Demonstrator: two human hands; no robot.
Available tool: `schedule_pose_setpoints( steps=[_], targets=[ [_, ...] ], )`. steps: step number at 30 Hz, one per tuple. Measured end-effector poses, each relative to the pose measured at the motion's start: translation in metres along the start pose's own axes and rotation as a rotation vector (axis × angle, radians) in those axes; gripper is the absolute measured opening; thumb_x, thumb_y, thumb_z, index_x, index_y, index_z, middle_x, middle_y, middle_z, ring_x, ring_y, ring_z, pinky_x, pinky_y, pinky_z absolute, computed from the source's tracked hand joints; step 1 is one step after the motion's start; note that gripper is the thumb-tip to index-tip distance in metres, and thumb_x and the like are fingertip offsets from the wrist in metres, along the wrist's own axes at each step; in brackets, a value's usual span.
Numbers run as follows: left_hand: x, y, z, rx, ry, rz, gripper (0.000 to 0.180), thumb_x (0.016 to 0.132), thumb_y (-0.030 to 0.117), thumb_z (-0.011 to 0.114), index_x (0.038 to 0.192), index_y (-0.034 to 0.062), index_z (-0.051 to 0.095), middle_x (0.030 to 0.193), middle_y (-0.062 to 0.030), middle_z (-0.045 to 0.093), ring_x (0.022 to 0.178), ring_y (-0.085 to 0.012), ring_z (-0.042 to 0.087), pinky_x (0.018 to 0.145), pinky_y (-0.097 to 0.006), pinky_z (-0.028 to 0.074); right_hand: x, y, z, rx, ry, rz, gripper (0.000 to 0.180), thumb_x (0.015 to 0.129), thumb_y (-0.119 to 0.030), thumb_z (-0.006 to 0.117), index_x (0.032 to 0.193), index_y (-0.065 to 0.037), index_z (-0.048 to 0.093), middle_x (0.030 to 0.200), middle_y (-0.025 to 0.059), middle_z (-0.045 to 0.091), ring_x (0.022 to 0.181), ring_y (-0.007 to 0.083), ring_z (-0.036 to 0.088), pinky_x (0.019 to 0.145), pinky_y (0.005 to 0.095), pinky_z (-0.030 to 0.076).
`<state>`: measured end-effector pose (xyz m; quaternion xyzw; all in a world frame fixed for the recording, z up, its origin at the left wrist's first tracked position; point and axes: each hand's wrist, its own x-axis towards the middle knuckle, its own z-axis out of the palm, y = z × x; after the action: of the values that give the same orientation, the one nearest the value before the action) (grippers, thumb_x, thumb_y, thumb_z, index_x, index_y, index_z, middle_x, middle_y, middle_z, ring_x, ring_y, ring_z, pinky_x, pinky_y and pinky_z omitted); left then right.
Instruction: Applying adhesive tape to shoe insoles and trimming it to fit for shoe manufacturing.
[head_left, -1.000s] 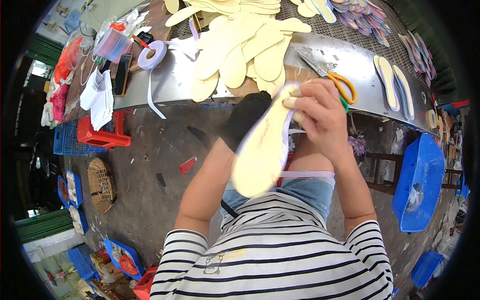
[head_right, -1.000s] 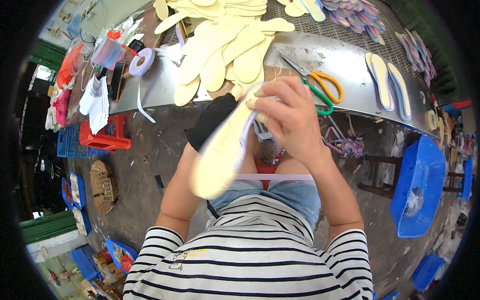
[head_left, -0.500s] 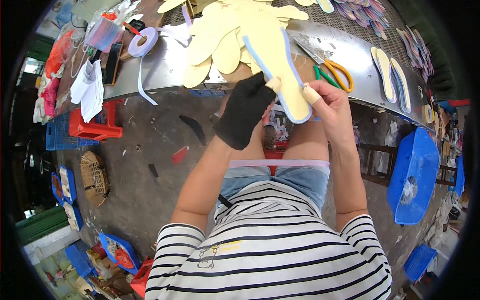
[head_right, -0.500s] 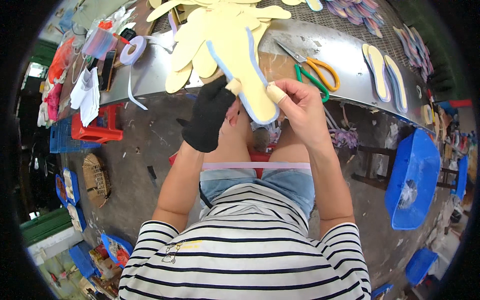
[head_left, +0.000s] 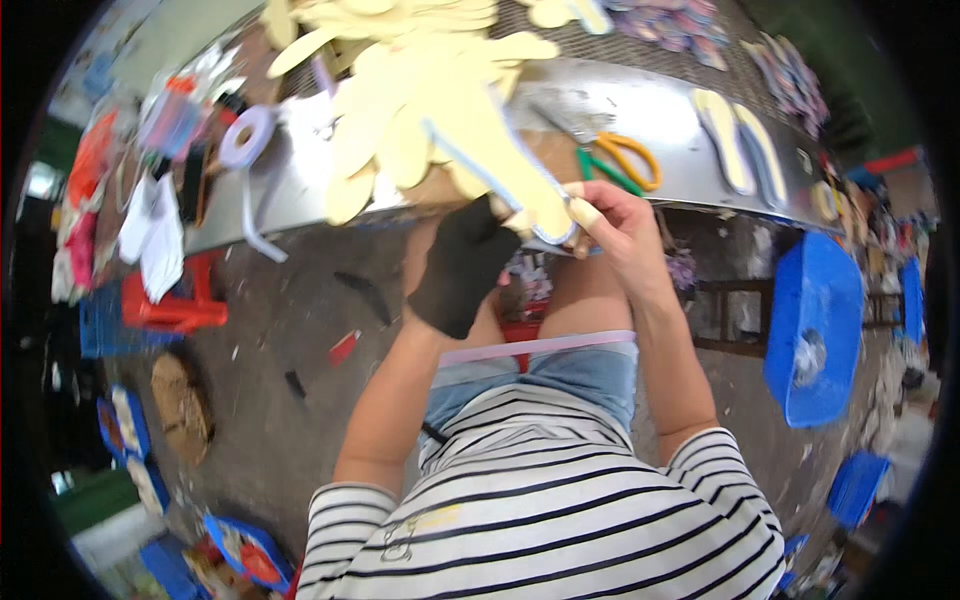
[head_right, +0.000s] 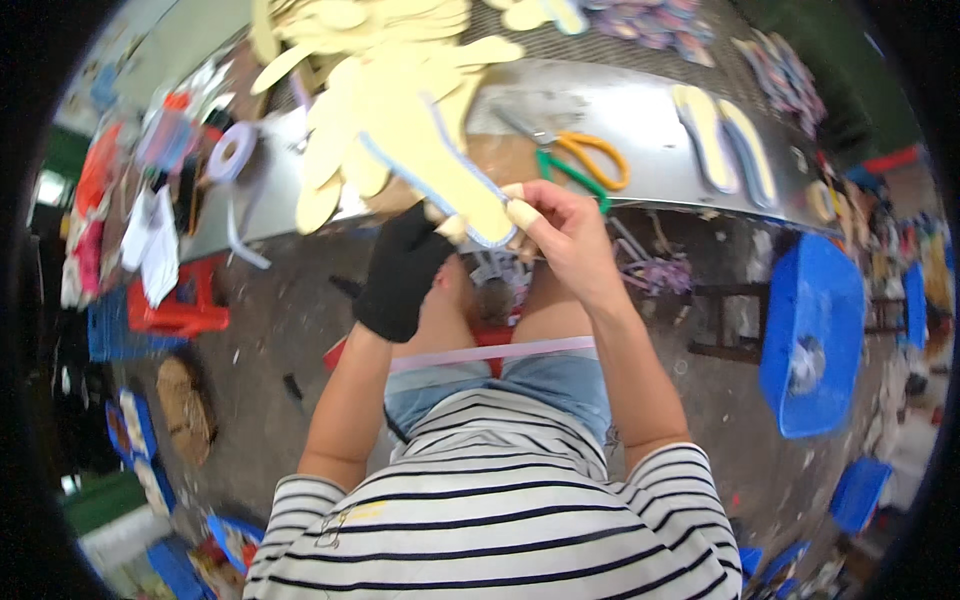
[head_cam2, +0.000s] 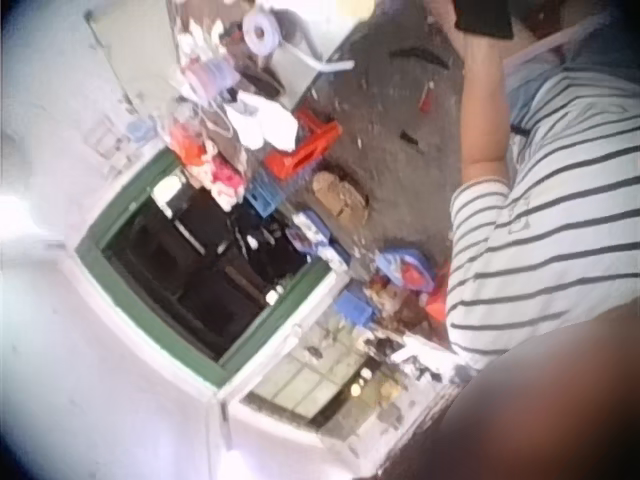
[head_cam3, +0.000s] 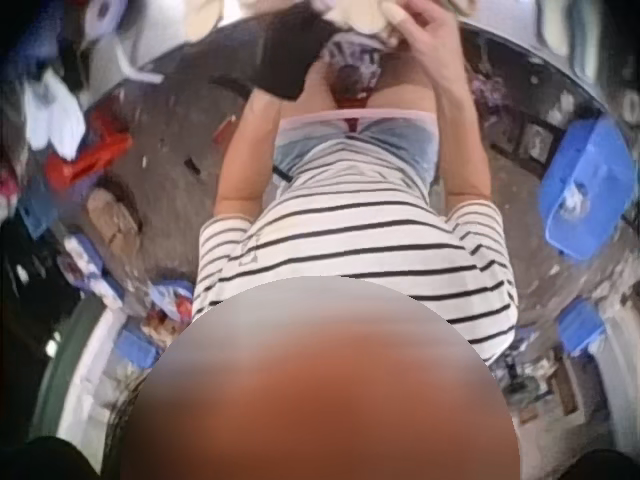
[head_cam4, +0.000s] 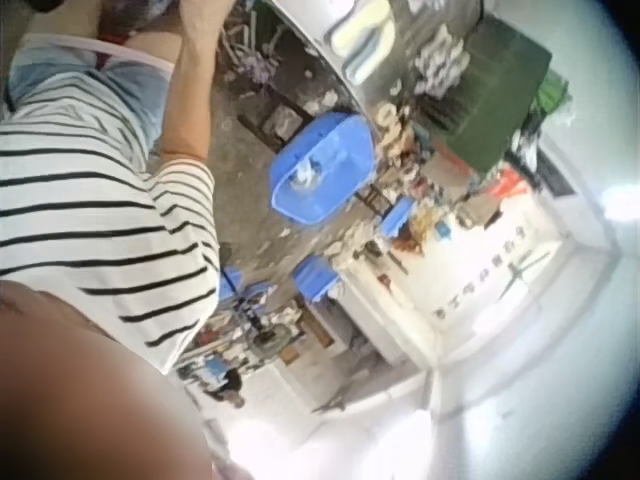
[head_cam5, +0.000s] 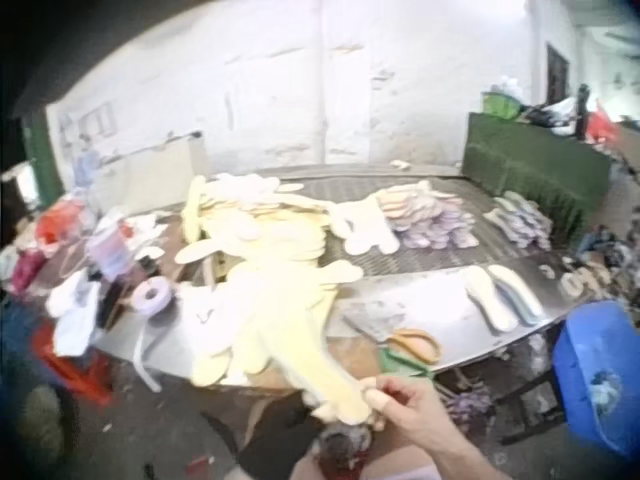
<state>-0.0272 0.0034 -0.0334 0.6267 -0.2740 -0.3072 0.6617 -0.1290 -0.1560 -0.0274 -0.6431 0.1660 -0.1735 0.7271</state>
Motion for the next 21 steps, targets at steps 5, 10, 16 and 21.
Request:
schedule_pose_setpoints(
  steps=[5,10,16,21],
  targets=[
    [-0.005,-0.017,-0.02,-0.233,0.072,-0.136,0.015,0.089,0.009,0.05,0.097,-0.0014,0.058,0.074,-0.0052,0.057,0.063,-0.0131,0.056,0.059,-0.028,0.05,0.026,0.006,-0.112,-0.168,0.505,-0.139,0.019,0.088,-0.011,0.053,0.1,-0.001,0.064,0.08,0.0016,0.062,0.061,0.0056,0.054,0.049,0.0193,0.044],
    [-0.006,-0.019,-0.018,-0.481,0.03,-0.138,0.025,0.084,0.002,0.052,0.109,0.0013,0.053,0.093,-0.0085,0.057,0.091,-0.023,0.058,0.077,-0.031,0.046,0.039,0.017,-0.243,-0.265,0.922,-0.384,0.013,0.086,-0.009,0.058,0.093,0.001,0.063,0.078,0.0035,0.062,0.059,0.0085,0.056,0.048,0.0208,0.047],
    [0.0,-0.011,-0.009,-0.36,-0.012,-0.002,0.029,0.079,-0.003,0.056,0.108,0.0023,0.054,0.103,-0.0078,0.058,0.097,-0.0199,0.058,0.082,-0.032,0.046,0.015,-0.007,-0.213,-1.072,0.915,-0.354,0.021,0.08,-0.014,0.062,0.1,-0.006,0.065,0.082,0.0039,0.061,0.065,0.0132,0.054,0.062,0.0281,0.044],
    [-0.007,0.004,-0.003,-0.511,0.01,-0.108,0.026,0.08,-0.004,0.059,0.105,0.0026,0.056,0.097,-0.0072,0.058,0.095,-0.0201,0.06,0.079,-0.029,0.048,-0.007,-0.014,-0.056,-0.644,0.179,-0.344,0.026,0.073,-0.007,0.067,0.099,-0.007,0.064,0.1,0.0046,0.06,0.077,0.0112,0.054,0.061,0.0248,0.043]
  ],
)
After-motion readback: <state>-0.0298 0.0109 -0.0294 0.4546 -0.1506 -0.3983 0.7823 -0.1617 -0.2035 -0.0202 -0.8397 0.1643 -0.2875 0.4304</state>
